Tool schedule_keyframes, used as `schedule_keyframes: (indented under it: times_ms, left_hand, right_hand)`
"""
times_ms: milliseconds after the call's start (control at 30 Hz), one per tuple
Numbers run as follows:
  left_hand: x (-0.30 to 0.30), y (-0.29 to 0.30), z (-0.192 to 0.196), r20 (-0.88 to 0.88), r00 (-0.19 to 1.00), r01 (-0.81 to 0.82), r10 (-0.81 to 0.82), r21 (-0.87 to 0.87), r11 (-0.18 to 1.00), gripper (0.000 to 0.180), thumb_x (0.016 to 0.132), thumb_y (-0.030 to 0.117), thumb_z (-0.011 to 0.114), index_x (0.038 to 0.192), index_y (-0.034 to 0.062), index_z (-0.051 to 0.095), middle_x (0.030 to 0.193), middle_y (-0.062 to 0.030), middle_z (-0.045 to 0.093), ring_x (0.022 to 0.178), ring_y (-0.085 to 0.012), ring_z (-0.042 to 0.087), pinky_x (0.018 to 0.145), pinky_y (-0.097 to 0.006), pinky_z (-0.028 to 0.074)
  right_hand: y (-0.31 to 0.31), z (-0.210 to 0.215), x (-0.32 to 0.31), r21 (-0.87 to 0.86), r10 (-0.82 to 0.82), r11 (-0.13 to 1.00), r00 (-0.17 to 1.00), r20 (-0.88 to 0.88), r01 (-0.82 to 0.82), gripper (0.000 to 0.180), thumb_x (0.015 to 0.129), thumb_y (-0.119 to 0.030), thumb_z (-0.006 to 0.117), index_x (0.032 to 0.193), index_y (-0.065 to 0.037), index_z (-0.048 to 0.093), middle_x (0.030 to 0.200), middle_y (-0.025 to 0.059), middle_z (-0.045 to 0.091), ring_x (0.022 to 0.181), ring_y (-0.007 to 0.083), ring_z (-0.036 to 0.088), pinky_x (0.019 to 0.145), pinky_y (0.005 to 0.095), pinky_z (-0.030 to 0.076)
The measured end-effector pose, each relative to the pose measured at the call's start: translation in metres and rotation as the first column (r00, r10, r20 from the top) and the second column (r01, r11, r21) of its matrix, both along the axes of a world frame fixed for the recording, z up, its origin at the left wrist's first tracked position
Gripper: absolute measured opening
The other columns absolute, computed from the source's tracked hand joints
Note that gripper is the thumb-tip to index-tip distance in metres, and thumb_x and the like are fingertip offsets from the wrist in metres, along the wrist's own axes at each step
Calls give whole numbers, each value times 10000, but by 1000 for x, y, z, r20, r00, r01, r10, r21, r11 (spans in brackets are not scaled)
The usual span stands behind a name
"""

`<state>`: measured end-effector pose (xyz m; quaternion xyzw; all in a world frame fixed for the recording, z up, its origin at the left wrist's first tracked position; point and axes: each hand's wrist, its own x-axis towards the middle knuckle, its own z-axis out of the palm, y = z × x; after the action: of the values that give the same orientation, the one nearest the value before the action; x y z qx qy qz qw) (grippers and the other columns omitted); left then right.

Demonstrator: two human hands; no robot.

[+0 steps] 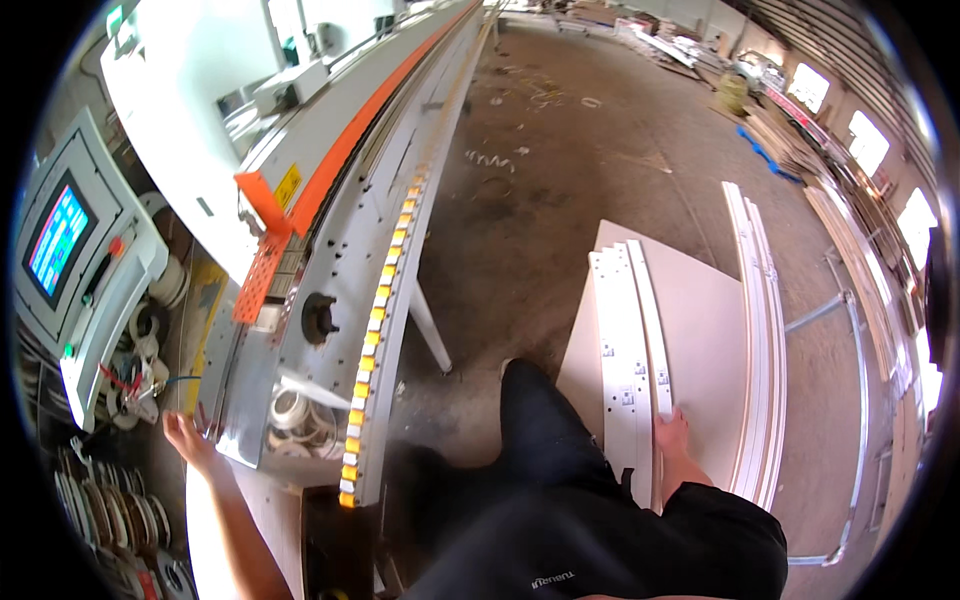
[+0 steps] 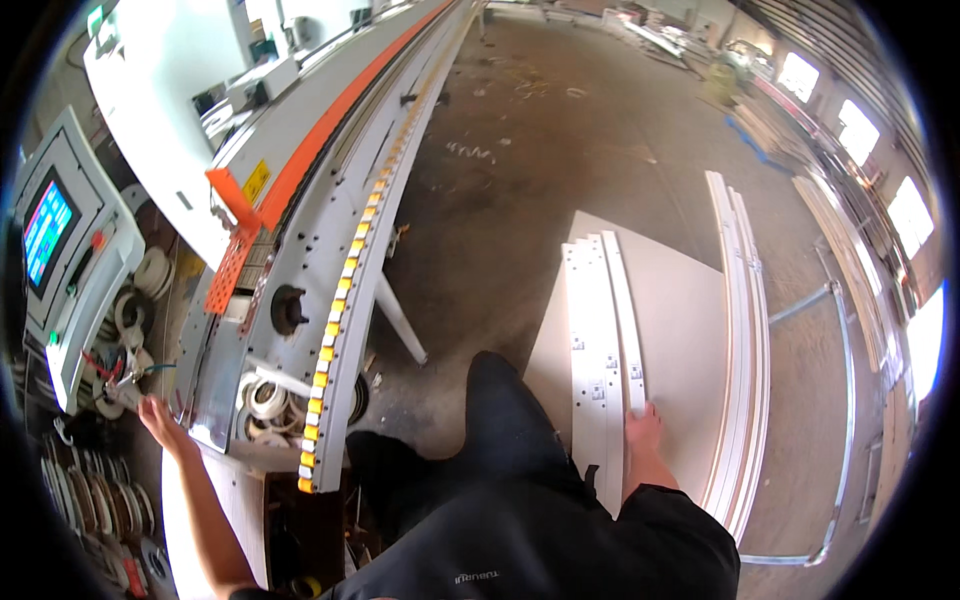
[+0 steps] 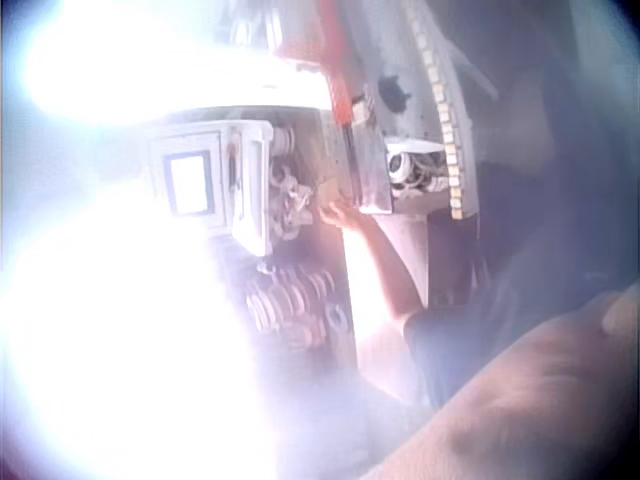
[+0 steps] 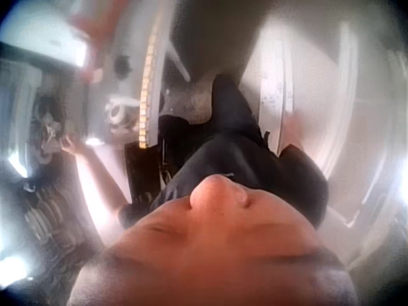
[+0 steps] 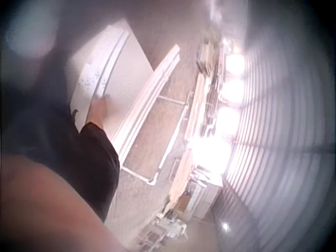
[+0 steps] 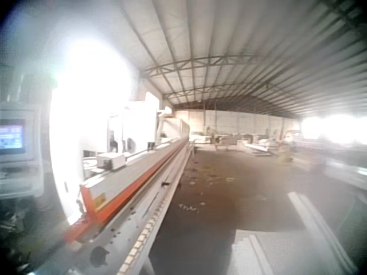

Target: The person repeatedly picks up long, white rectangular panels from a stack and feeds them into a large industrial machine. The person handles the panels one at a time, placing them onto the machine's conveyor belt and guiding them through the processing area.

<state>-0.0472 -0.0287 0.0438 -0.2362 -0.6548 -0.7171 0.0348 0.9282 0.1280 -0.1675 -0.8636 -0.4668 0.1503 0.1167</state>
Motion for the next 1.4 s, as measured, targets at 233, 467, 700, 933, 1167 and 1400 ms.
schedule_keyframes:
  times_ms: [233,467,700,933,1167,1400]
  left_hand:
    - [208,12,17,-226,833,396,-504,-392,830,224,982,10,666,1204,35,683,1211,-110,701,992,-216,675,898,-358,536]
    - [312,41,51,-452,437,517,-778,-581,628,363,856,-46,768,1206,33,718,1071,-154,773,932,-349,768,850,-440,611]
    - [407,87,78,-561,145,587,-815,-614,527,384,821,-8,834,1189,54,743,1168,-122,790,1028,-353,753,911,-457,598]
    - [490,122,90,-685,-249,397,-685,-717,572,386,915,180,786,1293,108,762,1552,-92,659,1517,-308,546,1281,-519,407]
    - [484,100,69,-657,-266,251,-705,-754,607,204,928,251,779,1101,147,746,1538,-86,663,1413,-303,617,1200,-511,457]
    - [396,33,49,-625,193,139,-756,-746,652,395,814,90,847,1195,180,800,1381,-88,743,1214,-339,713,1001,-477,572]
  right_hand:
    - [-17,-20,22,-19,-135,990,986,100,137,636,857,-462,830,1314,-25,761,1404,265,674,1323,440,649,1148,519,529]
    - [-7,28,3,338,-167,924,984,-58,177,492,806,-347,886,1192,-61,779,1249,169,715,1164,388,701,1013,492,576]
    - [-21,91,-21,650,126,753,992,1,-97,495,740,-188,943,1177,-43,763,1215,132,716,1096,337,730,937,449,608]
    - [-20,164,-109,790,579,397,795,180,-467,484,705,-173,958,1145,-63,789,1149,87,763,964,292,788,819,398,650]
    - [4,211,-201,741,847,13,401,349,-671,469,708,-212,954,1143,-100,818,1230,24,772,1007,216,788,869,376,635]
    - [30,237,-262,715,892,-116,244,380,-689,526,804,-332,968,1242,-105,786,1380,47,745,1316,249,683,1149,488,513]
